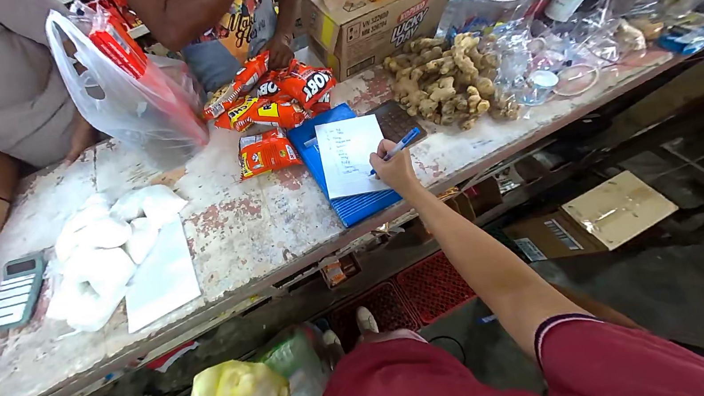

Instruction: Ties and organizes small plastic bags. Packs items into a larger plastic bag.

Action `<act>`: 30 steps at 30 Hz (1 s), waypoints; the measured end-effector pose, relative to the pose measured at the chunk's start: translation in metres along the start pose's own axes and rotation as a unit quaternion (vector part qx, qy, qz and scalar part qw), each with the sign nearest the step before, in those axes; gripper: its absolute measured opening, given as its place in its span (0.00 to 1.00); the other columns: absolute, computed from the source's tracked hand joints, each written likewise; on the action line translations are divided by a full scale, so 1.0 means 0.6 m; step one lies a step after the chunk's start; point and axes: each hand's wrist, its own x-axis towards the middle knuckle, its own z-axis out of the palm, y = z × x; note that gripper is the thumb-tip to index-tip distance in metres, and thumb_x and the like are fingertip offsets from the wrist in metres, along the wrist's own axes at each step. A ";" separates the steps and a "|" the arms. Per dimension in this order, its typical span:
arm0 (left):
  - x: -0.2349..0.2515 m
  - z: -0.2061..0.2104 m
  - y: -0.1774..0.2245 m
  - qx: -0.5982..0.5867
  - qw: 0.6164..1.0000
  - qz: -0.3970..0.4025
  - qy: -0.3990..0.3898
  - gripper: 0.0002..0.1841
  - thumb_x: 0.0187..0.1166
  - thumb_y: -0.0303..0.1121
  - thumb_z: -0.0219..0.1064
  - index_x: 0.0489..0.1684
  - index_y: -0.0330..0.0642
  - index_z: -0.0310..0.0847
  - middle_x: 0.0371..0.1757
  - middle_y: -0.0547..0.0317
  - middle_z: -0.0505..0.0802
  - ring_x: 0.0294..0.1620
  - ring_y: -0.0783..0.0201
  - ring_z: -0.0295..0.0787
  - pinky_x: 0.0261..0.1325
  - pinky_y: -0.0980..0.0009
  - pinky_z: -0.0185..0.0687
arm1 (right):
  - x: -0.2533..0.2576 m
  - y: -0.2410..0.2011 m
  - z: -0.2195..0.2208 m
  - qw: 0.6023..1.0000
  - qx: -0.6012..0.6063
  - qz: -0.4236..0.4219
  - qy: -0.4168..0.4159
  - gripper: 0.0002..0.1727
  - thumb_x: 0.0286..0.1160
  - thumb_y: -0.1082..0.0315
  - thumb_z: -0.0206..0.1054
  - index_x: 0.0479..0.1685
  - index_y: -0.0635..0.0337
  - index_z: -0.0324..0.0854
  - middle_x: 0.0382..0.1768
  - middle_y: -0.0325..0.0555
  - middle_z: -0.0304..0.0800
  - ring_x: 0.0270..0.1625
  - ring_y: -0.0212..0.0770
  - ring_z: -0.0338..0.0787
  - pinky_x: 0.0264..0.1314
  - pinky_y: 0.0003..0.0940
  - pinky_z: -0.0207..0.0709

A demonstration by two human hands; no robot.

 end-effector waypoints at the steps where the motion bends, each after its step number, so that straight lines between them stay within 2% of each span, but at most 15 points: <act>1: -0.002 -0.001 -0.001 0.000 1.000 -0.001 -0.009 0.29 0.95 0.46 0.40 0.78 0.24 0.60 0.64 0.50 0.80 0.64 0.82 0.77 0.71 0.79 0.74 | -0.001 -0.001 0.000 1.000 -0.001 -0.004 0.000 0.12 0.75 0.72 0.63 0.24 0.65 0.72 0.17 0.42 0.71 0.18 0.33 0.73 0.25 0.32 0.71; 5: -0.009 0.000 0.003 -0.018 1.000 0.000 -0.025 0.29 0.95 0.46 0.40 0.79 0.25 0.59 0.63 0.52 0.81 0.64 0.83 0.78 0.71 0.80 0.74 | -0.004 -0.001 0.003 0.999 -0.011 -0.045 0.001 0.13 0.70 0.75 0.63 0.19 0.64 0.69 0.16 0.41 0.67 0.19 0.32 0.69 0.25 0.30 0.64; 9: -0.012 0.004 0.000 -0.021 1.000 0.017 -0.009 0.28 0.94 0.42 0.43 0.75 0.21 0.60 0.60 0.52 0.82 0.61 0.85 0.79 0.69 0.82 0.75 | -0.003 0.000 0.002 1.000 0.004 -0.012 -0.002 0.12 0.74 0.73 0.64 0.22 0.64 0.71 0.16 0.40 0.71 0.18 0.31 0.74 0.24 0.28 0.72; 11: -0.014 0.007 0.003 -0.007 1.000 0.010 0.008 0.26 0.94 0.40 0.44 0.75 0.19 0.60 0.60 0.49 0.80 0.60 0.84 0.77 0.68 0.82 0.73 | -0.004 0.002 0.005 1.000 0.012 -0.015 0.011 0.13 0.74 0.73 0.63 0.22 0.64 0.69 0.16 0.41 0.69 0.18 0.31 0.71 0.25 0.29 0.69; 13: -0.017 0.006 0.006 -0.002 1.000 0.001 0.006 0.27 0.95 0.41 0.42 0.76 0.22 0.60 0.59 0.51 0.80 0.60 0.85 0.77 0.67 0.83 0.74 | -0.004 0.001 0.005 0.999 0.007 -0.029 0.021 0.13 0.72 0.73 0.63 0.20 0.63 0.68 0.16 0.40 0.68 0.17 0.31 0.70 0.24 0.28 0.68; 17: -0.023 0.004 0.004 -0.007 1.000 0.008 0.001 0.26 0.94 0.40 0.42 0.74 0.21 0.61 0.58 0.52 0.81 0.59 0.86 0.77 0.67 0.84 0.74 | -0.007 -0.003 0.006 0.998 -0.008 -0.053 0.026 0.14 0.70 0.76 0.63 0.17 0.62 0.66 0.15 0.38 0.63 0.20 0.31 0.64 0.25 0.28 0.59; 20: -0.027 0.000 -0.006 0.001 1.000 0.017 0.004 0.27 0.94 0.41 0.45 0.74 0.20 0.62 0.60 0.49 0.81 0.62 0.84 0.78 0.69 0.82 0.74 | -0.008 -0.002 0.006 0.998 -0.019 -0.057 0.026 0.14 0.69 0.76 0.63 0.17 0.61 0.66 0.15 0.38 0.63 0.20 0.31 0.64 0.26 0.28 0.59; 22: -0.027 -0.006 -0.011 0.039 0.999 0.014 -0.026 0.30 0.94 0.45 0.44 0.79 0.21 0.60 0.67 0.41 0.80 0.69 0.77 0.76 0.75 0.76 0.71 | -0.005 -0.003 0.006 0.998 -0.037 -0.053 0.020 0.13 0.69 0.76 0.62 0.18 0.63 0.67 0.17 0.41 0.65 0.22 0.34 0.66 0.27 0.33 0.60; 23: -0.026 -0.007 -0.007 0.056 0.997 0.017 -0.040 0.31 0.94 0.45 0.45 0.79 0.22 0.60 0.70 0.37 0.79 0.71 0.72 0.76 0.78 0.73 0.70 | -0.002 -0.008 0.003 0.998 -0.055 -0.037 0.005 0.11 0.70 0.75 0.62 0.21 0.66 0.69 0.18 0.45 0.67 0.23 0.39 0.69 0.29 0.38 0.63; 24: -0.023 -0.007 0.002 0.069 0.996 0.035 -0.040 0.30 0.94 0.44 0.48 0.78 0.21 0.64 0.68 0.35 0.82 0.70 0.69 0.79 0.77 0.71 0.71 | 0.005 -0.016 -0.003 0.997 -0.077 -0.010 -0.025 0.10 0.73 0.73 0.62 0.26 0.70 0.74 0.21 0.51 0.73 0.26 0.46 0.75 0.32 0.46 0.68; 25: -0.018 -0.007 0.019 0.077 0.994 0.059 -0.045 0.28 0.93 0.42 0.50 0.75 0.20 0.67 0.66 0.35 0.84 0.67 0.67 0.81 0.75 0.70 0.74 | 0.013 -0.025 -0.012 0.993 -0.102 0.025 -0.061 0.12 0.76 0.70 0.63 0.34 0.74 0.78 0.26 0.60 0.79 0.32 0.55 0.82 0.37 0.56 0.74; 26: -0.011 -0.007 0.044 0.074 0.992 0.091 -0.053 0.26 0.92 0.41 0.53 0.71 0.21 0.72 0.60 0.39 0.88 0.61 0.71 0.85 0.71 0.72 0.78 | 0.022 -0.035 -0.020 0.985 -0.124 0.069 -0.099 0.16 0.79 0.67 0.64 0.47 0.77 0.79 0.35 0.69 0.83 0.41 0.65 0.86 0.46 0.65 0.76; 28: 0.015 -0.002 0.100 0.039 0.981 0.157 -0.104 0.22 0.91 0.39 0.57 0.65 0.25 0.77 0.52 0.54 0.92 0.53 0.80 0.88 0.63 0.78 0.84 | 0.035 -0.049 -0.034 0.965 -0.181 0.140 -0.131 0.32 0.76 0.60 0.72 0.71 0.76 0.71 0.53 0.80 0.84 0.57 0.78 0.86 0.58 0.77 0.75; 30: 0.051 0.016 0.154 0.040 0.968 0.193 -0.153 0.19 0.90 0.37 0.59 0.66 0.28 0.78 0.52 0.57 0.92 0.52 0.80 0.88 0.62 0.77 0.85 | 0.033 -0.062 -0.045 0.946 -0.254 0.168 -0.112 0.50 0.66 0.49 0.81 0.82 0.72 0.61 0.61 0.85 0.81 0.63 0.85 0.81 0.60 0.84 0.70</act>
